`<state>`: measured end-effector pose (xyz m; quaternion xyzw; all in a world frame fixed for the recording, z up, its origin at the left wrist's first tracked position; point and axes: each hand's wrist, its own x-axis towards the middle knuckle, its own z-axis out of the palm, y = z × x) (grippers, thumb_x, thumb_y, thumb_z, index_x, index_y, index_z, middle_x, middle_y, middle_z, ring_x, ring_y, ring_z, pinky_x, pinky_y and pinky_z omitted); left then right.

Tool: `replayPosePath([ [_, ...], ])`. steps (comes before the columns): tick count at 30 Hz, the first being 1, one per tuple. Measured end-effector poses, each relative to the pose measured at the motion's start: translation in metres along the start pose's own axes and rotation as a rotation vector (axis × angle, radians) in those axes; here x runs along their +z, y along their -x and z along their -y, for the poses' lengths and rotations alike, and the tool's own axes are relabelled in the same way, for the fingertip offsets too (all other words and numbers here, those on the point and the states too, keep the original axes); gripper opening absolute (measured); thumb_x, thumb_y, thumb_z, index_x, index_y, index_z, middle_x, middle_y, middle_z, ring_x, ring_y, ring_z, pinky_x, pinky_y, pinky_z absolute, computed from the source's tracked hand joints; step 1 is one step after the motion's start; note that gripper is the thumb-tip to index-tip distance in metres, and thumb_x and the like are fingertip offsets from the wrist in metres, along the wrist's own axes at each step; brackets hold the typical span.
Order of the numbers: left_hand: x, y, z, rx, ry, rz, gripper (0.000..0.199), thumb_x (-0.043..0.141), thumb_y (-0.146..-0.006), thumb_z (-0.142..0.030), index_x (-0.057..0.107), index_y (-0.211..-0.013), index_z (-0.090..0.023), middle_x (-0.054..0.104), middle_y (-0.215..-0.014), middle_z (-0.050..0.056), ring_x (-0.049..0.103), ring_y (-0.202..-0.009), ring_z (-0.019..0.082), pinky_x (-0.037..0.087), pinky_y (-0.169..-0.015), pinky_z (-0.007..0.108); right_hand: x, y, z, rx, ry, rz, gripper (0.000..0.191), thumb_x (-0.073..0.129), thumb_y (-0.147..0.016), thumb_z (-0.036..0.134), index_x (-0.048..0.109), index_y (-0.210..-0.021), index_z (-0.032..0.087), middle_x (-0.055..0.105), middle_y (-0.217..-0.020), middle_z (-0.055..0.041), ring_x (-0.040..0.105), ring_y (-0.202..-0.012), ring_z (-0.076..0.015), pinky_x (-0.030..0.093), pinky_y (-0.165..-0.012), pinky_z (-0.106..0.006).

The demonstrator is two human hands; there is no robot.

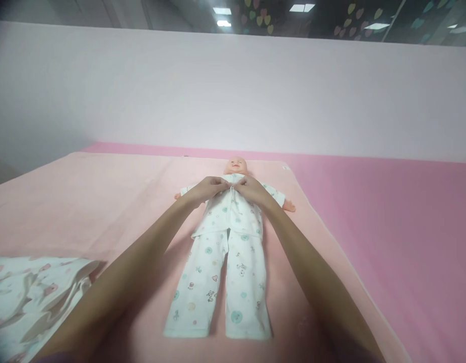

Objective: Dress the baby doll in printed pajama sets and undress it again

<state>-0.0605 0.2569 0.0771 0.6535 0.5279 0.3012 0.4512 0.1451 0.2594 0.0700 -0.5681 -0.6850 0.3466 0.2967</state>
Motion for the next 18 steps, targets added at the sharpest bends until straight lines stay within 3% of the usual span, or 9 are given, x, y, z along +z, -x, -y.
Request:
replayPosePath([
  [7, 0.0, 0.001, 0.0, 0.014, 0.033, -0.012, 0.031, 0.082, -0.081, -0.047, 0.069, -0.075, -0.019, 0.059, -0.067, 0.003, 0.058, -0.067, 0.019, 0.037, -0.06, 0.03, 0.008, 0.019, 0.02, -0.012, 0.129, -0.124, 0.012, 0.063, -0.092, 0.033, 0.058, -0.085, 0.025, 0.069, -0.082, -0.0037, 0.059, -0.074, -0.0219, 0.038, -0.062, -0.034],
  [18, 0.002, 0.0, -0.003, -0.034, 0.054, -0.048, 0.023, 0.078, -0.082, -0.041, 0.07, -0.078, -0.02, 0.063, -0.068, 0.003, 0.062, -0.07, 0.02, 0.039, -0.059, 0.03, 0.009, 0.023, 0.026, -0.003, 0.122, -0.102, 0.02, 0.055, -0.096, 0.033, 0.06, -0.079, 0.024, 0.074, -0.09, -0.0035, 0.061, -0.076, -0.0208, 0.04, -0.066, -0.034],
])
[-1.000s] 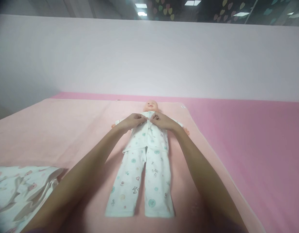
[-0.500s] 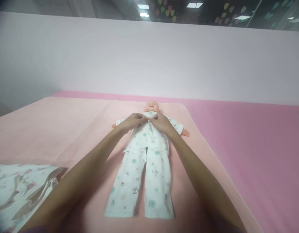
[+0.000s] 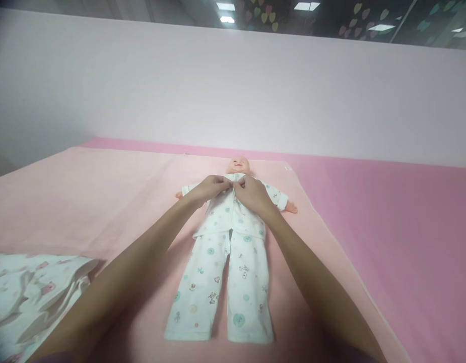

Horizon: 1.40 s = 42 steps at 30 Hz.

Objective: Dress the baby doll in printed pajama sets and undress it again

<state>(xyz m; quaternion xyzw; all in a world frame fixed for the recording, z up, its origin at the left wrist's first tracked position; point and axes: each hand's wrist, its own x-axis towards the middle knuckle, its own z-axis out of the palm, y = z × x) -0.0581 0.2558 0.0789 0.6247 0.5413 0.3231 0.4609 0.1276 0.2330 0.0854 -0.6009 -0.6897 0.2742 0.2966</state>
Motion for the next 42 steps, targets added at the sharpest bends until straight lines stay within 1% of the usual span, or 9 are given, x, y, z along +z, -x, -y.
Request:
replayPosePath([
  [3, 0.0, -0.001, 0.001, -0.003, -0.009, -0.003, 0.024, 0.077, -0.083, -0.042, 0.069, -0.078, -0.02, 0.063, -0.068, 0.003, 0.06, -0.07, 0.02, 0.037, -0.059, 0.03, 0.0, -0.001, -0.003, 0.005, -0.008, -0.007, 0.02, 0.055, -0.096, 0.035, 0.061, -0.081, 0.024, 0.075, -0.09, -0.0041, 0.061, -0.077, -0.0211, 0.041, -0.066, -0.034],
  [7, 0.003, -0.004, 0.007, 0.042, -0.005, -0.014, 0.027, 0.075, -0.086, -0.045, 0.066, -0.08, -0.02, 0.064, -0.073, 0.003, 0.06, -0.07, 0.019, 0.038, -0.062, 0.03, 0.0, -0.009, -0.014, 0.011, -0.053, -0.031, 0.015, 0.061, -0.096, 0.038, 0.064, -0.092, 0.025, 0.076, -0.096, -0.0043, 0.065, -0.087, -0.0226, 0.043, -0.07, -0.033],
  [11, 0.009, -0.018, 0.01, 0.094, -0.057, -0.161, 0.027, 0.071, -0.091, -0.046, 0.062, -0.093, -0.02, 0.068, -0.082, 0.003, 0.06, -0.074, 0.018, 0.04, -0.067, 0.029, 0.0, -0.028, -0.023, 0.007, -0.097, -0.052, 0.024, 0.064, -0.096, 0.046, 0.065, -0.108, 0.025, 0.076, -0.111, -0.0047, 0.067, -0.094, -0.0222, 0.046, -0.077, -0.033],
  [15, 0.015, -0.041, 0.01, 0.081, -0.135, -0.228, 0.026, 0.07, -0.093, -0.045, 0.064, -0.094, -0.019, 0.072, -0.088, 0.005, 0.063, -0.081, 0.02, 0.041, -0.07, 0.029, 0.003, -0.053, -0.027, 0.011, -0.075, -0.03, 0.027, 0.067, -0.095, 0.048, 0.066, -0.106, 0.023, 0.076, -0.111, -0.0062, 0.068, -0.097, -0.0229, 0.046, -0.081, -0.033],
  [20, 0.017, -0.056, 0.015, 0.09, -0.051, -0.203, 0.024, 0.07, -0.09, -0.041, 0.065, -0.085, -0.018, 0.067, -0.078, 0.001, 0.058, -0.071, 0.017, 0.038, -0.066, 0.028, 0.007, -0.069, -0.04, 0.009, -0.08, -0.047, 0.03, 0.071, -0.093, 0.047, 0.065, -0.109, 0.023, 0.072, -0.1, -0.0039, 0.066, -0.091, -0.0209, 0.046, -0.077, -0.032],
  [24, 0.017, -0.057, 0.018, 0.08, -0.009, -0.182, 0.023, 0.071, -0.09, -0.039, 0.065, -0.082, -0.018, 0.064, -0.074, 0.0, 0.054, -0.067, 0.015, 0.036, -0.063, 0.028, 0.006, -0.073, -0.048, 0.01, -0.149, 0.015, 0.035, 0.074, -0.09, 0.05, 0.07, -0.111, 0.023, 0.07, -0.097, -0.0023, 0.063, -0.085, -0.0179, 0.045, -0.072, -0.028],
  [31, 0.019, -0.058, 0.019, 0.08, -0.048, -0.225, 0.023, 0.071, -0.092, -0.039, 0.068, -0.101, -0.018, 0.067, -0.082, 0.001, 0.057, -0.071, 0.016, 0.038, -0.065, 0.027, 0.001, -0.074, -0.047, -0.001, -0.23, 0.057, 0.031, 0.077, -0.086, 0.047, 0.075, -0.1, 0.02, 0.07, -0.088, -0.0011, 0.057, -0.076, -0.0152, 0.044, -0.071, -0.028],
  [38, 0.017, -0.058, 0.015, 0.044, -0.022, -0.212, 0.022, 0.075, -0.09, -0.036, 0.066, -0.1, -0.018, 0.067, -0.085, 0.002, 0.058, -0.076, 0.017, 0.04, -0.068, 0.027, 0.004, -0.08, -0.051, -0.052, -0.191, 0.037, 0.023, 0.072, -0.09, 0.043, 0.074, -0.097, 0.021, 0.075, -0.098, -0.0029, 0.064, -0.087, -0.0171, 0.045, -0.077, -0.029],
  [42, 0.015, -0.054, 0.011, 0.066, -0.028, -0.187, 0.019, 0.074, -0.091, -0.034, 0.064, -0.087, -0.018, 0.064, -0.079, 0.001, 0.055, -0.073, 0.016, 0.037, -0.068, 0.027, 0.005, -0.081, -0.052, -0.043, -0.144, 0.026, 0.023, 0.071, -0.092, 0.044, 0.073, -0.097, 0.022, 0.074, -0.094, -0.0026, 0.065, -0.085, -0.0182, 0.045, -0.075, -0.029],
])
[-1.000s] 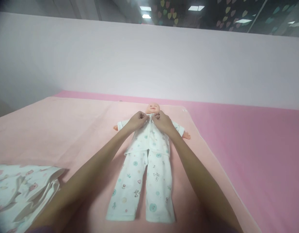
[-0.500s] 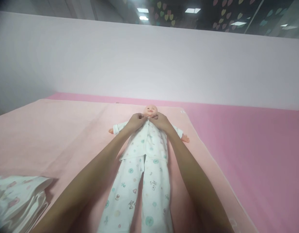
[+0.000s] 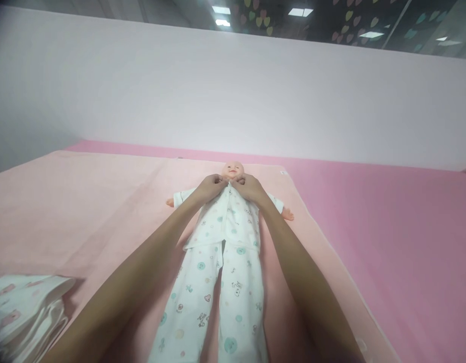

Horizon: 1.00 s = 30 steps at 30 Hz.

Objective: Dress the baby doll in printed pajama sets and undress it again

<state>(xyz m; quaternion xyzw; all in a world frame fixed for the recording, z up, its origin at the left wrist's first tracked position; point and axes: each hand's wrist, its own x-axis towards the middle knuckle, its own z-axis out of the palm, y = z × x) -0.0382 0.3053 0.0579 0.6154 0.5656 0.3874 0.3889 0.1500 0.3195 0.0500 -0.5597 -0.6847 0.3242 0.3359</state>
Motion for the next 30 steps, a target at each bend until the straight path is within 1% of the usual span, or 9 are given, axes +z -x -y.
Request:
replayPosePath([
  [2, -0.0015, 0.0009, -0.0013, 0.006, 0.005, 0.026, 0.02, 0.071, -0.093, -0.032, 0.061, -0.081, -0.018, 0.06, -0.075, 0.0, 0.052, -0.07, 0.015, 0.036, -0.066, 0.028, 0.0004, 0.0005, 0.0009, 0.01, 0.016, -0.006, 0.023, 0.071, -0.093, 0.045, 0.072, -0.097, 0.022, 0.074, -0.093, -0.0025, 0.065, -0.084, -0.0184, 0.044, -0.074, -0.029],
  [6, -0.0018, 0.0, -0.0019, -0.027, 0.018, 0.059, 0.028, 0.068, -0.095, -0.028, 0.054, -0.072, -0.019, 0.046, -0.064, -0.004, 0.041, -0.06, 0.012, 0.031, -0.061, 0.028, 0.0015, 0.0014, 0.0015, 0.04, 0.018, -0.013, 0.022, 0.072, -0.093, 0.043, 0.071, -0.097, 0.022, 0.074, -0.093, -0.0026, 0.065, -0.082, -0.0176, 0.045, -0.071, -0.028],
  [11, 0.0032, -0.0017, -0.0022, -0.041, 0.065, 0.061, 0.04, 0.064, -0.099, -0.028, 0.045, -0.065, -0.021, 0.036, -0.058, -0.005, 0.034, -0.056, 0.011, 0.027, -0.058, 0.029, 0.0036, -0.0003, -0.0027, 0.055, -0.016, -0.029, 0.023, 0.069, -0.096, 0.043, 0.071, -0.102, 0.021, 0.074, -0.096, -0.0036, 0.065, -0.083, -0.0176, 0.045, -0.071, -0.028],
  [14, 0.0059, -0.0018, -0.0025, -0.032, 0.066, 0.04, 0.04, 0.063, -0.1, -0.027, 0.045, -0.064, -0.021, 0.035, -0.058, -0.004, 0.033, -0.056, 0.012, 0.027, -0.058, 0.029, 0.0033, -0.002, -0.0045, 0.067, -0.012, -0.035, 0.022, 0.069, -0.096, 0.042, 0.07, -0.102, 0.02, 0.074, -0.096, -0.0038, 0.064, -0.081, -0.0172, 0.045, -0.07, -0.028],
  [17, 0.0069, -0.0022, -0.0019, -0.028, 0.069, 0.039, 0.038, 0.063, -0.098, -0.026, 0.046, -0.065, -0.021, 0.035, -0.058, -0.004, 0.034, -0.057, 0.012, 0.026, -0.058, 0.029, 0.0017, -0.0023, -0.0039, 0.049, -0.013, -0.003, 0.022, 0.07, -0.096, 0.042, 0.07, -0.1, 0.02, 0.074, -0.094, -0.0034, 0.063, -0.079, -0.0164, 0.045, -0.069, -0.028],
  [19, 0.0066, -0.0026, -0.0013, -0.028, 0.077, 0.05, 0.036, 0.063, -0.098, -0.025, 0.046, -0.066, -0.021, 0.036, -0.059, -0.004, 0.034, -0.057, 0.012, 0.026, -0.057, 0.029, 0.0011, -0.0019, -0.0032, 0.039, -0.01, 0.006, 0.024, 0.072, -0.094, 0.045, 0.072, -0.099, 0.021, 0.073, -0.092, -0.0026, 0.062, -0.078, -0.0162, 0.045, -0.069, -0.028],
  [24, 0.0055, -0.004, -0.0006, -0.029, 0.086, 0.055, 0.037, 0.064, -0.097, -0.025, 0.046, -0.066, -0.021, 0.036, -0.059, -0.004, 0.034, -0.057, 0.012, 0.026, -0.058, 0.03, 0.002, -0.0021, -0.0043, 0.021, 0.005, -0.023, 0.032, 0.074, -0.091, 0.053, 0.072, -0.1, 0.022, 0.073, -0.091, -0.0018, 0.063, -0.079, -0.0168, 0.045, -0.071, -0.028],
  [30, 0.0065, -0.0018, -0.0022, -0.042, 0.088, 0.047, 0.037, 0.065, -0.098, -0.027, 0.047, -0.066, -0.021, 0.034, -0.057, -0.004, 0.033, -0.055, 0.012, 0.026, -0.056, 0.029, 0.0022, -0.0003, -0.0011, 0.071, 0.005, -0.029, 0.025, 0.072, -0.093, 0.045, 0.068, -0.099, 0.021, 0.074, -0.097, -0.0035, 0.065, -0.084, -0.018, 0.045, -0.072, -0.029],
])
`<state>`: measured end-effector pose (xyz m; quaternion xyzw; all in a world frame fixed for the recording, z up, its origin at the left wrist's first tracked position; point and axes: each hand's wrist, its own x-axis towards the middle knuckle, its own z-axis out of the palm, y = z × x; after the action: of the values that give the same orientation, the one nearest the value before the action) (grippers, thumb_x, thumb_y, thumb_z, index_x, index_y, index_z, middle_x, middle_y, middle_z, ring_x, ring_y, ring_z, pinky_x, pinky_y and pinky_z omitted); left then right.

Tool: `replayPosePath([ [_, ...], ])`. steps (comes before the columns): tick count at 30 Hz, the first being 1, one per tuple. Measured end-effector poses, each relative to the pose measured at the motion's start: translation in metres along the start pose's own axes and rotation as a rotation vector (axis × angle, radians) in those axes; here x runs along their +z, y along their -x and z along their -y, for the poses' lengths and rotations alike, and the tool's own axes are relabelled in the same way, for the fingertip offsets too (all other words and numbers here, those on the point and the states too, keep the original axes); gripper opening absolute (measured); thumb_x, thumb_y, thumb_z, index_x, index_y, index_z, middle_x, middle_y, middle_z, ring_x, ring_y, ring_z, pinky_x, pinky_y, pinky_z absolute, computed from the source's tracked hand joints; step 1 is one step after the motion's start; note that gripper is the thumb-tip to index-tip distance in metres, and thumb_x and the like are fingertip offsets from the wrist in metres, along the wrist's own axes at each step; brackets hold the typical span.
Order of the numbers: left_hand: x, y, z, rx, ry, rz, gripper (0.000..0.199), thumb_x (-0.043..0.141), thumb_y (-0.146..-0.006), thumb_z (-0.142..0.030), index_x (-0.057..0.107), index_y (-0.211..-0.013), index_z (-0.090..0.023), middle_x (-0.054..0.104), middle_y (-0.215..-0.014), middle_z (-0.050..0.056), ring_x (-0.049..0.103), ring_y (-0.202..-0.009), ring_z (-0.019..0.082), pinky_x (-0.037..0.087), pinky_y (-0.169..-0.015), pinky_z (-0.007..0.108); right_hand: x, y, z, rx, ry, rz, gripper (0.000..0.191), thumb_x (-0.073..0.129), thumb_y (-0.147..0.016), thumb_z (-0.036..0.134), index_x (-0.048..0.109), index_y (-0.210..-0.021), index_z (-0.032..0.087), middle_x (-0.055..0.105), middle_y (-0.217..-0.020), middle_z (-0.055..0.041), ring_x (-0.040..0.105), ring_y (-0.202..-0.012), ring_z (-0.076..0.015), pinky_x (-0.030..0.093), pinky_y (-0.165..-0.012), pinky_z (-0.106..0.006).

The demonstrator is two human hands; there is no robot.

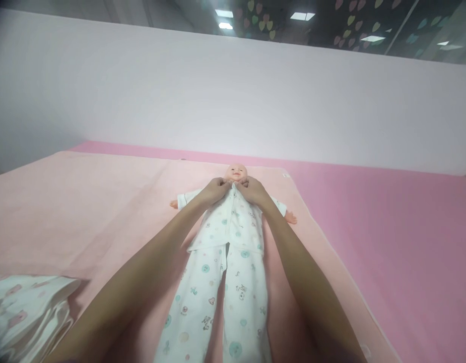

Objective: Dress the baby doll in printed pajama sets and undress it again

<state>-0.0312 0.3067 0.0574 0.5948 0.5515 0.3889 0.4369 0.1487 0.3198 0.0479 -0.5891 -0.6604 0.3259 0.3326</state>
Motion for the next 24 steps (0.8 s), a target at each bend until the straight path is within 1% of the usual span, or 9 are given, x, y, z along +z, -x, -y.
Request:
replayPosePath([
  [3, 0.002, 0.003, -0.001, -0.002, 0.006, 0.004, 0.033, 0.063, -0.099, -0.027, 0.049, -0.069, -0.021, 0.036, -0.058, -0.005, 0.034, -0.054, 0.012, 0.026, -0.055, 0.028, 0.001, 0.003, 0.004, 0.024, 0.01, -0.023, 0.024, 0.07, -0.094, 0.046, 0.066, -0.096, 0.022, 0.075, -0.098, -0.0042, 0.066, -0.087, -0.0196, 0.045, -0.073, -0.03],
  [7, 0.006, 0.002, 0.002, 0.009, 0.043, -0.037, 0.024, 0.065, -0.099, -0.028, 0.055, -0.079, -0.02, 0.045, -0.061, -0.004, 0.042, -0.056, 0.012, 0.03, -0.054, 0.026, 0.006, 0.008, 0.009, 0.033, 0.039, -0.093, 0.02, 0.068, -0.095, 0.042, 0.065, -0.096, 0.023, 0.076, -0.101, -0.0045, 0.069, -0.094, -0.0213, 0.046, -0.078, -0.031],
  [10, 0.007, 0.0, 0.004, 0.036, 0.062, -0.058, 0.025, 0.066, -0.098, -0.03, 0.054, -0.078, -0.02, 0.046, -0.062, -0.004, 0.042, -0.056, 0.012, 0.029, -0.054, 0.025, 0.011, 0.012, 0.014, -0.005, 0.09, -0.17, 0.017, 0.065, -0.097, 0.04, 0.063, -0.093, 0.023, 0.077, -0.099, -0.0042, 0.069, -0.093, -0.0217, 0.045, -0.079, -0.032],
  [12, 0.007, -0.001, 0.005, 0.052, 0.053, -0.063, 0.029, 0.067, -0.097, -0.031, 0.053, -0.075, -0.02, 0.045, -0.061, -0.005, 0.04, -0.056, 0.011, 0.028, -0.054, 0.025, 0.013, 0.016, 0.018, -0.026, 0.102, -0.195, 0.017, 0.063, -0.098, 0.039, 0.063, -0.092, 0.024, 0.076, -0.096, -0.0033, 0.068, -0.09, -0.0215, 0.044, -0.078, -0.032],
  [16, 0.006, -0.001, 0.006, 0.073, 0.041, -0.063, 0.033, 0.066, -0.098, -0.032, 0.052, -0.071, -0.02, 0.042, -0.06, -0.005, 0.037, -0.055, 0.011, 0.026, -0.053, 0.025, 0.013, 0.024, 0.027, -0.039, 0.123, -0.203, 0.02, 0.056, -0.1, 0.038, 0.061, -0.086, 0.025, 0.074, -0.088, -0.0021, 0.065, -0.083, -0.0213, 0.041, -0.072, -0.031],
  [19, 0.006, -0.002, 0.007, 0.066, 0.104, -0.031, 0.033, 0.065, -0.098, -0.034, 0.055, -0.071, -0.019, 0.042, -0.059, -0.005, 0.036, -0.054, 0.01, 0.027, -0.054, 0.025, 0.01, 0.03, 0.034, -0.035, 0.139, -0.187, 0.025, 0.052, -0.101, 0.039, 0.06, -0.082, 0.025, 0.074, -0.087, -0.0029, 0.063, -0.081, -0.0215, 0.04, -0.07, -0.031],
  [22, 0.007, -0.004, 0.008, 0.064, 0.167, 0.018, 0.03, 0.065, -0.098, -0.037, 0.063, -0.076, -0.017, 0.047, -0.061, -0.003, 0.04, -0.057, 0.011, 0.031, -0.056, 0.026, 0.008, 0.033, 0.039, -0.02, 0.151, -0.144, 0.032, 0.049, -0.104, 0.042, 0.06, -0.08, 0.024, 0.074, -0.087, -0.0045, 0.062, -0.08, -0.022, 0.04, -0.07, -0.031],
  [24, 0.008, -0.004, 0.009, 0.063, 0.172, 0.002, 0.028, 0.067, -0.097, -0.039, 0.066, -0.08, -0.017, 0.053, -0.065, -0.002, 0.045, -0.06, 0.013, 0.034, -0.06, 0.026, 0.007, 0.034, 0.04, -0.018, 0.165, -0.139, 0.035, 0.048, -0.106, 0.045, 0.061, -0.08, 0.024, 0.075, -0.089, -0.0057, 0.063, -0.082, -0.0229, 0.041, -0.072, -0.032],
])
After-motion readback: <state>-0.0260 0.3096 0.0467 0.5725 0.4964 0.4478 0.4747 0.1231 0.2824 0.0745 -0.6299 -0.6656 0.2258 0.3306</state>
